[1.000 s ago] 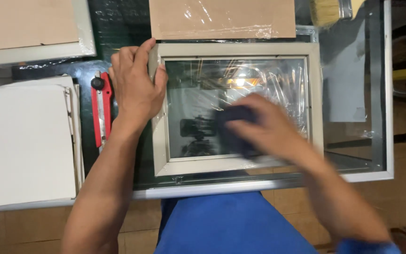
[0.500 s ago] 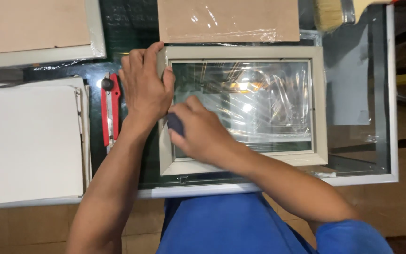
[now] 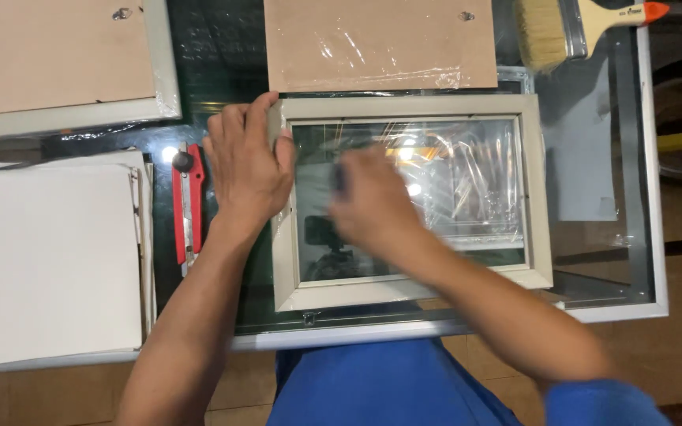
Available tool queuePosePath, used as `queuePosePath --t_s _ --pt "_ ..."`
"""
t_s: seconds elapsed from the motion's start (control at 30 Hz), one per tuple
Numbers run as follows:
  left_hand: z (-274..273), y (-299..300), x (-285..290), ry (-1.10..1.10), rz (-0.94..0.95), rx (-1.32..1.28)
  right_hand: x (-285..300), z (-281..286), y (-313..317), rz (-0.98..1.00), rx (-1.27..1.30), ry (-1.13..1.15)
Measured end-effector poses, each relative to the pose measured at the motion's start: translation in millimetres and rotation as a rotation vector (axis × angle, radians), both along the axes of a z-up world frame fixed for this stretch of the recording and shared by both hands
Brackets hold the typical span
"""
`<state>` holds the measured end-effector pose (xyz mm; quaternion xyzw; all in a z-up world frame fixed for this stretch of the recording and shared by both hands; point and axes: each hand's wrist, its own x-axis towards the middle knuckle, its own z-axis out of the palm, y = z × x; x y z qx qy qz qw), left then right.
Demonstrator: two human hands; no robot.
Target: Clean a picture frame and its glass component using a brush and cloth to prepare for assembly.
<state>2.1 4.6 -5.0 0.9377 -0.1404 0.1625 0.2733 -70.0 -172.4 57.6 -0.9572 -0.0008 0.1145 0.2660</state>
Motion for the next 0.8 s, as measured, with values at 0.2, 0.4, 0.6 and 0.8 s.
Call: queuePosePath --t_s 0.2,0.4,0.6,0.8 --pt "-0.7 4.1 0.7 0.035 -0.026 -0.043 10.1 -21.6 -30.0 0.121 0.628 -0.314" --pt "3.5 3.9 -0.5 0.062 -0.006 -0.018 -29.0 8.8 -188.8 -0.453 -0.155 -0.145" --pt "3.7 7.0 3.0 0.086 -0.008 -0.029 24.0 -13.6 -40.3 0.023 -0.231 -0.221" --pt "-6.2 9.8 2.0 0.054 -0.012 -0.035 79.0 -21.6 9.8 0.386 -0.173 -0.346"
